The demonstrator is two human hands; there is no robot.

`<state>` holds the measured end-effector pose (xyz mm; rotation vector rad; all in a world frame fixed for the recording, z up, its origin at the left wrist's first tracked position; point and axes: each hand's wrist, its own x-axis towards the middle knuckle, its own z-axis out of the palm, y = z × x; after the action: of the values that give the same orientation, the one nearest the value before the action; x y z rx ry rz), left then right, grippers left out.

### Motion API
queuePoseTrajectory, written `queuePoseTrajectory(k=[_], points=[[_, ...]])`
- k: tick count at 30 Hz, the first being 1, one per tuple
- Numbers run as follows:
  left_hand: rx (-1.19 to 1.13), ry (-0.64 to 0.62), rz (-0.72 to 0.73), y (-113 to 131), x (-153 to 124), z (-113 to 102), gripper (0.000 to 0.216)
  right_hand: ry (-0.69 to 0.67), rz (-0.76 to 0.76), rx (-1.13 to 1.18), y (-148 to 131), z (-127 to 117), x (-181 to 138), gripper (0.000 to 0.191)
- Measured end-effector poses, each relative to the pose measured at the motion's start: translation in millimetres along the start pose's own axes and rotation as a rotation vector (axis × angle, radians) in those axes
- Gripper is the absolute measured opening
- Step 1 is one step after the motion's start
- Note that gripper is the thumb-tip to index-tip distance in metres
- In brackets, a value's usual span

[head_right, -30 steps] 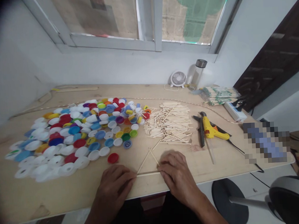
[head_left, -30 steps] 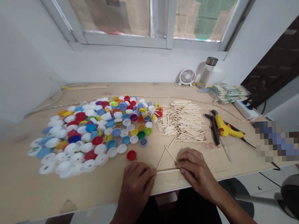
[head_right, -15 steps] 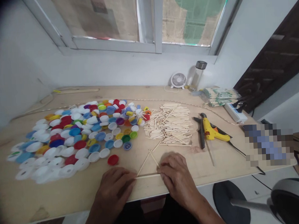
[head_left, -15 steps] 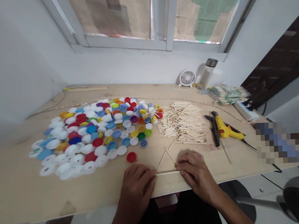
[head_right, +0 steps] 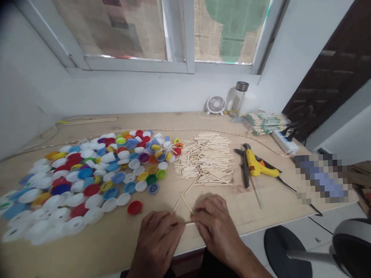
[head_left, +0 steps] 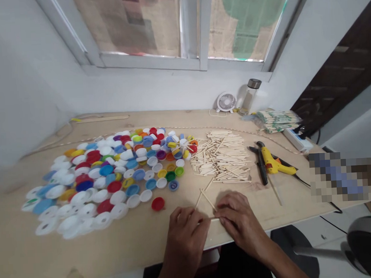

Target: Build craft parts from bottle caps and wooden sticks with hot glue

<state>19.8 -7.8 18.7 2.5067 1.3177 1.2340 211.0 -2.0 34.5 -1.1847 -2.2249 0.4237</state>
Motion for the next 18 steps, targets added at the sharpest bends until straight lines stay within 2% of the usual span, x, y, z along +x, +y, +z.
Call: queuePoseTrajectory(k=[6,10,13,15,16,18], points=[[-0.008,-0.019,0.022,-3,0,-1,0.027,0.021,0.025,-0.009,-6,2,2,0.016],[-0.008,-0.047,0.037,-5,-1,-1,0.025,0.077,0.006,-0.029,-4,-13,-2,0.016],[-0.02,-0.062,0.03,-6,-3,-1,0.025,0.242,-0.026,-0.174,22,-46,-12,0.021],[-0.025,-0.042,0.02,-7,-3,0,0.025,0.354,0.071,-0.381,52,-73,-19,0.023],[-0.023,-0.033,0.016,-6,-3,0,0.025,0.378,0.152,-0.523,69,-87,-23,0.023],[-0.018,-0.048,0.024,-6,-2,-1,0.025,0.385,0.227,-0.619,101,-110,-27,0.025]])
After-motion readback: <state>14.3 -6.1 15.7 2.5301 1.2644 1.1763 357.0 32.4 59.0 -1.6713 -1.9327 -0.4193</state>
